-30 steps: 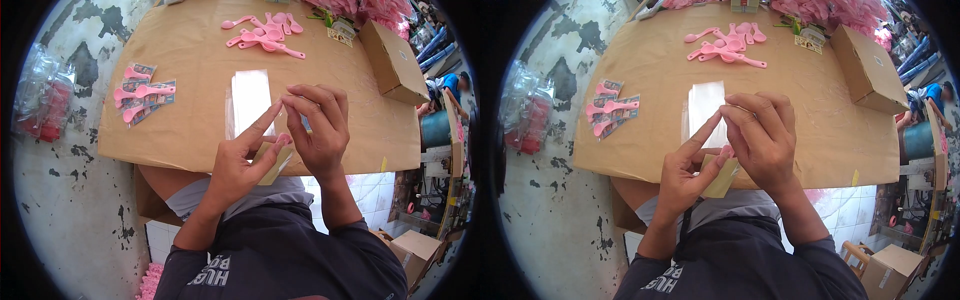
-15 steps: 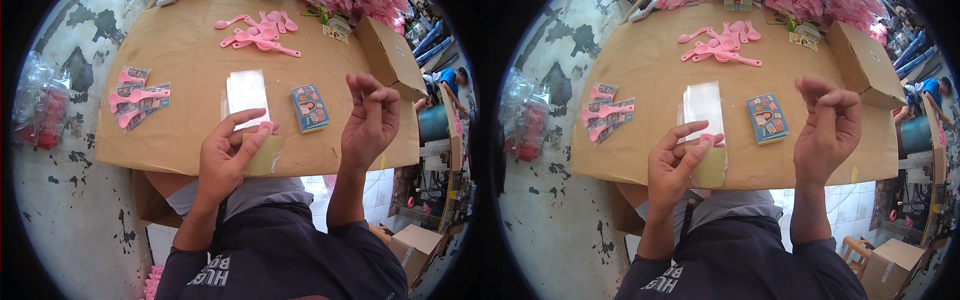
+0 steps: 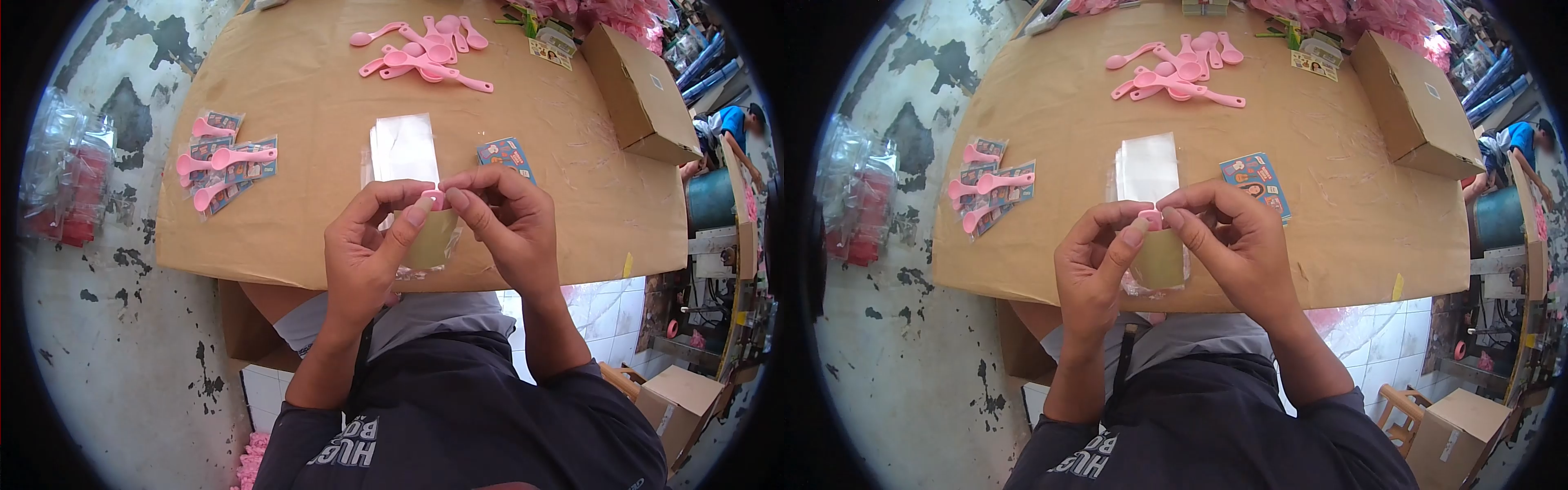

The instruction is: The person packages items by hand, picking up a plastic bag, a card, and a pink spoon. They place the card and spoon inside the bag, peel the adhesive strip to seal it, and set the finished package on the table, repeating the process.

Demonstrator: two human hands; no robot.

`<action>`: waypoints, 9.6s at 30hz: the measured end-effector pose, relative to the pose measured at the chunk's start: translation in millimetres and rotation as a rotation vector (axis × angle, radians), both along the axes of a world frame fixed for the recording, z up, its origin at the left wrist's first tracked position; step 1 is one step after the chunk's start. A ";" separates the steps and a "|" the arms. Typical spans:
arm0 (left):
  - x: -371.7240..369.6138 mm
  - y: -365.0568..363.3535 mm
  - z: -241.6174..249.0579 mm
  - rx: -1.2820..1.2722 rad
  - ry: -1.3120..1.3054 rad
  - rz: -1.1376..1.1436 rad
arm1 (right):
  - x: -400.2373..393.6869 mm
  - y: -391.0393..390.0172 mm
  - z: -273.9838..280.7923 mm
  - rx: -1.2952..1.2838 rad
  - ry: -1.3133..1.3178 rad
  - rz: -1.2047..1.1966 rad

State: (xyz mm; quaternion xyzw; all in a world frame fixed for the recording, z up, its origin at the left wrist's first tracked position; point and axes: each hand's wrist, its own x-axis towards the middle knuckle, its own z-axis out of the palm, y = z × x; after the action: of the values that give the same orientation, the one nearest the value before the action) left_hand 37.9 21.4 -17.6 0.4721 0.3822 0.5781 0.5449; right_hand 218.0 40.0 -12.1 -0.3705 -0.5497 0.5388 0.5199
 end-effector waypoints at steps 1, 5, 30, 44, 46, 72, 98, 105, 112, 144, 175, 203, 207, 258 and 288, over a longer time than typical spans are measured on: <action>-0.6 0.4 0.1 -0.001 0.000 0.001 | 1.9 0.5 4.0 -0.023 -0.010 0.019; -7.5 0.9 2.6 0.005 0.058 0.000 | 5.6 2.0 5.9 -0.053 -0.021 0.052; -19.8 -2.8 -8.7 0.213 -0.076 -0.028 | 6.0 6.1 13.0 0.218 -0.014 0.129; -19.1 2.5 -7.8 0.166 -0.020 -0.036 | 2.5 9.9 5.0 0.107 -0.017 0.123; -15.9 1.1 -3.0 0.120 0.014 0.004 | -4.5 7.1 6.5 0.059 0.057 0.086; -150.5 12.8 23.3 0.400 0.953 0.552 | 11.8 -3.5 -0.9 0.108 -0.298 -0.134; -52.8 -10.7 -20.6 0.104 0.411 -0.068 | -18.0 5.3 -0.1 0.455 -0.620 -0.136; -35.9 2.5 -1.7 -0.207 -0.046 -0.176 | -17.1 0.3 7.6 0.657 -0.628 0.139; -35.1 3.5 -8.7 -0.245 -0.184 -0.078 | 38.4 17.0 3.7 0.332 -0.875 -0.409; 0.6 16.6 -7.9 -0.145 -0.629 0.089 | -3.6 -21.1 1.4 -0.221 0.007 -0.009; 5.1 7.9 -4.2 -0.101 -0.456 0.149 | 13.2 -15.4 2.5 -0.160 -0.061 -0.048; -3.5 7.1 -7.7 -0.114 -0.372 0.012 | 12.8 -8.1 0.2 -0.178 -0.193 0.099; -7.4 9.1 -10.2 -0.087 -0.440 0.070 | 8.6 -8.6 -0.1 -0.184 -0.141 0.041; 3.5 8.7 -7.6 -0.104 -0.356 -0.092 | 4.5 -11.7 1.0 -0.229 0.031 0.068; 12.7 12.4 6.4 0.091 -0.676 -0.133 | -30.4 -27.9 -10.8 -0.236 0.206 -0.016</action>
State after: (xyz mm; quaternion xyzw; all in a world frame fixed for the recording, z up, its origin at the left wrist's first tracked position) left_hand 50.6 33.8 -11.2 0.3015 0.1224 0.6816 0.6554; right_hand 187.5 12.1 -22.9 -0.3763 -0.4235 0.6305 0.5306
